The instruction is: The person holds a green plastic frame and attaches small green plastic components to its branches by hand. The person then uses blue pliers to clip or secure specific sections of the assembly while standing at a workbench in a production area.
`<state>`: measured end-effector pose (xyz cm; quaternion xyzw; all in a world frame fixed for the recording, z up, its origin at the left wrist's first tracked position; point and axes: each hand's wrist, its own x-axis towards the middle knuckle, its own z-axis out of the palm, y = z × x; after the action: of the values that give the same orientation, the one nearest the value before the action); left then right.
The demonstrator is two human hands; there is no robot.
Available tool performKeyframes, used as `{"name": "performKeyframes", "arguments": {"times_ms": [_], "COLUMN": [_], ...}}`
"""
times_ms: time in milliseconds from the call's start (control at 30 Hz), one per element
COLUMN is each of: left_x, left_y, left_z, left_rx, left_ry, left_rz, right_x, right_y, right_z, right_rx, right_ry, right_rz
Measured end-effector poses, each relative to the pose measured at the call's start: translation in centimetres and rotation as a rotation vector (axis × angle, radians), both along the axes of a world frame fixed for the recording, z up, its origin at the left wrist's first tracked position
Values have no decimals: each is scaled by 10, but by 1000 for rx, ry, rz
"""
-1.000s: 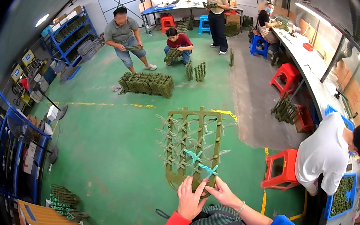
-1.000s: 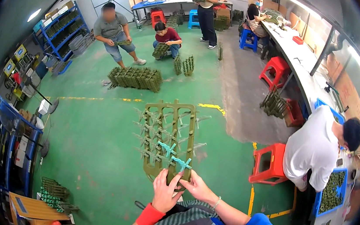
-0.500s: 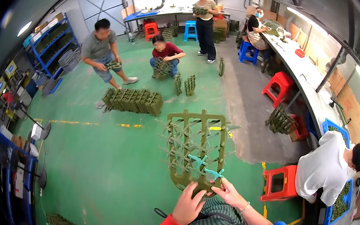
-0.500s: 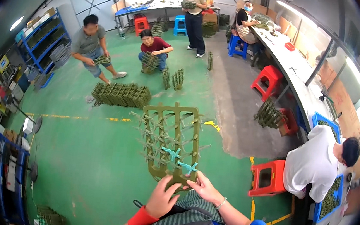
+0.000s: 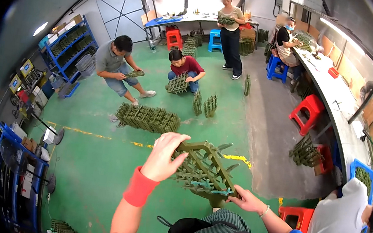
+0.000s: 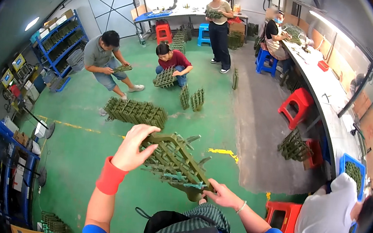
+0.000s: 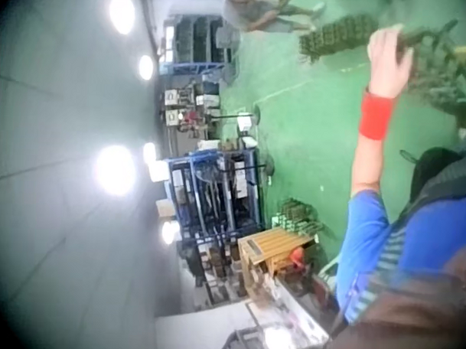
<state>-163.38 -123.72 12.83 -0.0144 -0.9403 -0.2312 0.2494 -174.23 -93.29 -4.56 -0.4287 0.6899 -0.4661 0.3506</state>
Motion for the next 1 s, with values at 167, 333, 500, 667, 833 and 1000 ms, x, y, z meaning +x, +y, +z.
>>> {"name": "performKeyframes", "arguments": {"times_ms": [167,333,500,667,833,1000], "left_x": [-35,-63,-69,-66,-72,-83], "left_y": [-29,-57,-104,-157,-211,-274], "left_z": [9,6,-19,-40,-53,-70], "left_rx": [117,178,361,450,517,575], "left_ry": [-225,-340,-355,-293,-183,-259], "left_rz": [-15,-18,120,171,193,210], "right_x": [-61,-98,-131,-153,-171,-187], "right_y": [-12,-39,-88,-144,-211,-273], "right_z": [0,-2,-3,5,17,20], "right_rx": [53,-25,-13,-15,-14,100], "right_ry": [-53,6,-37,-43,57,158], "right_rz": [65,116,138,132,140,76]}}
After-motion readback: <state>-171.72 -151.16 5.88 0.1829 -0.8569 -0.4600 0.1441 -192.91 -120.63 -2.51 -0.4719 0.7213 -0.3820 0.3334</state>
